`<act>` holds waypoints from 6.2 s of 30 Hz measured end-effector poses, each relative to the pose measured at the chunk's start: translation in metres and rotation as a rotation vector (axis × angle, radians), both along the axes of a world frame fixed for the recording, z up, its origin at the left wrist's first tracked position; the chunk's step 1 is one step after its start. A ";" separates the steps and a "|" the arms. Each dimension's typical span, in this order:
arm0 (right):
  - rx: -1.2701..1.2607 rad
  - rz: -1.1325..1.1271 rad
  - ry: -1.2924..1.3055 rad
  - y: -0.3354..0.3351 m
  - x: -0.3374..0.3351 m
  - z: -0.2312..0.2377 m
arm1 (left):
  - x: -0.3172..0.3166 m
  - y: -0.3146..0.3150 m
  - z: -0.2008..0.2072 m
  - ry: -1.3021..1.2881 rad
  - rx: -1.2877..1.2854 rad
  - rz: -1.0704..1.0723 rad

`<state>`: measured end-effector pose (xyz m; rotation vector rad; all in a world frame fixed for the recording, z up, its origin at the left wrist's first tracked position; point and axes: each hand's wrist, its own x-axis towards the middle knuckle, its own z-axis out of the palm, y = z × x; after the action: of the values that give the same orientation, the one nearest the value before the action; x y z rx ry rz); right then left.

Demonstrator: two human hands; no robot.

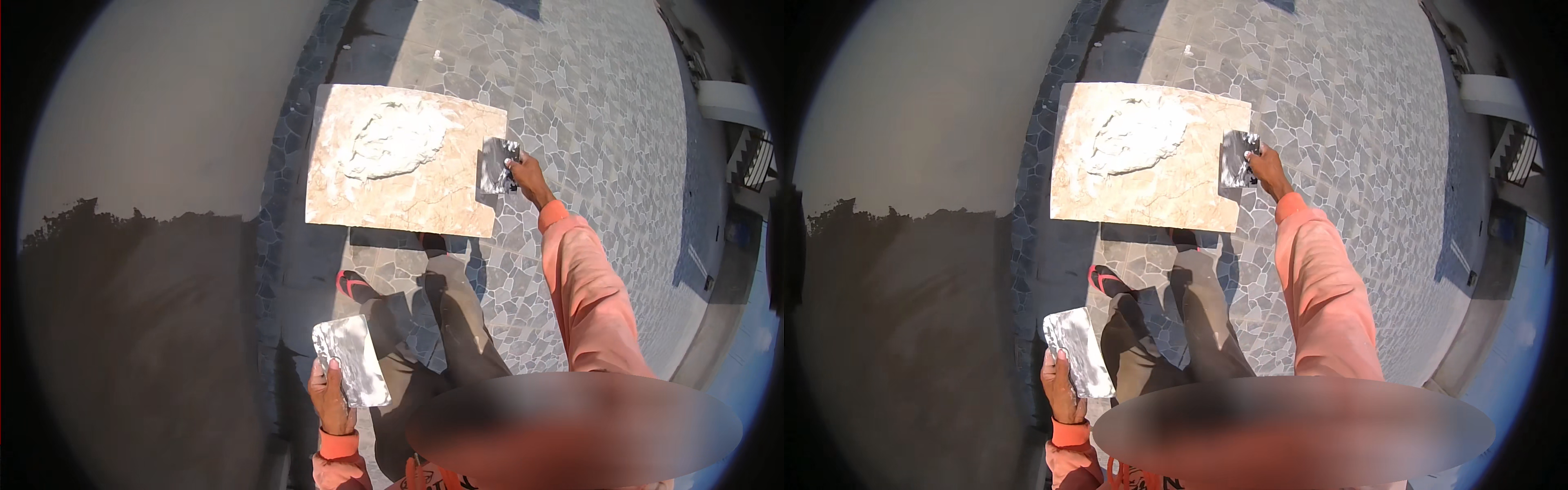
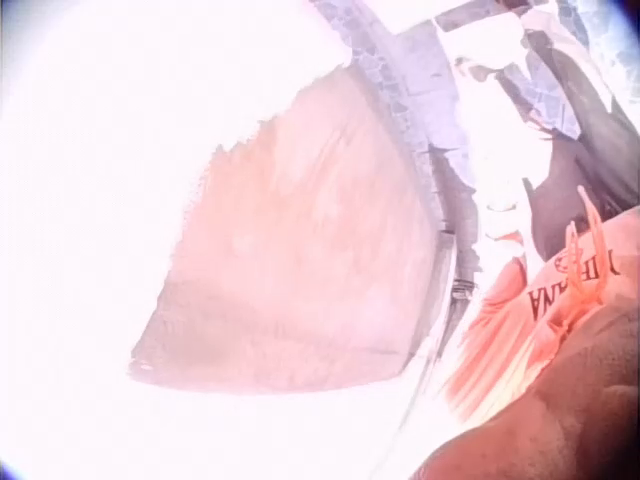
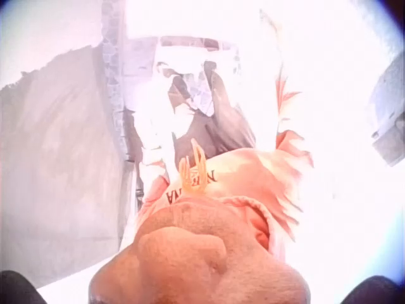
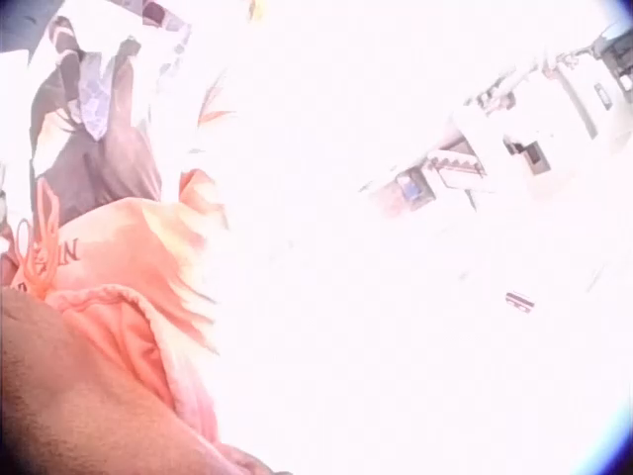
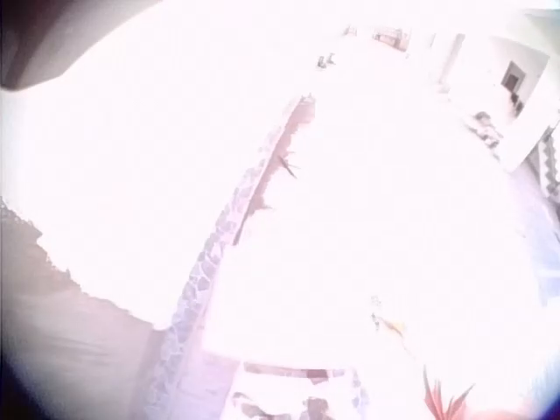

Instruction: Apply plaster or putty to an exterior wall using spatulas.

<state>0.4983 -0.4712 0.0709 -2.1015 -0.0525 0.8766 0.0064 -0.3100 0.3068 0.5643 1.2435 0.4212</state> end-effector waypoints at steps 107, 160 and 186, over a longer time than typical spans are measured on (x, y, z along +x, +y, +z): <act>0.221 0.164 0.449 0.110 -0.027 -0.063 | 0.186 0.053 -0.089 -0.004 0.291 0.053; 0.288 -0.447 0.347 0.030 -0.137 -0.067 | 0.199 0.050 -0.065 -0.243 0.164 0.135; 0.799 -0.229 0.480 0.085 -0.091 0.068 | 0.198 0.052 -0.079 -0.115 0.133 0.227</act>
<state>0.4074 -0.3859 0.1388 -1.1066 0.0793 0.9874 0.2041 -0.2581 0.2281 0.5053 1.1787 0.7222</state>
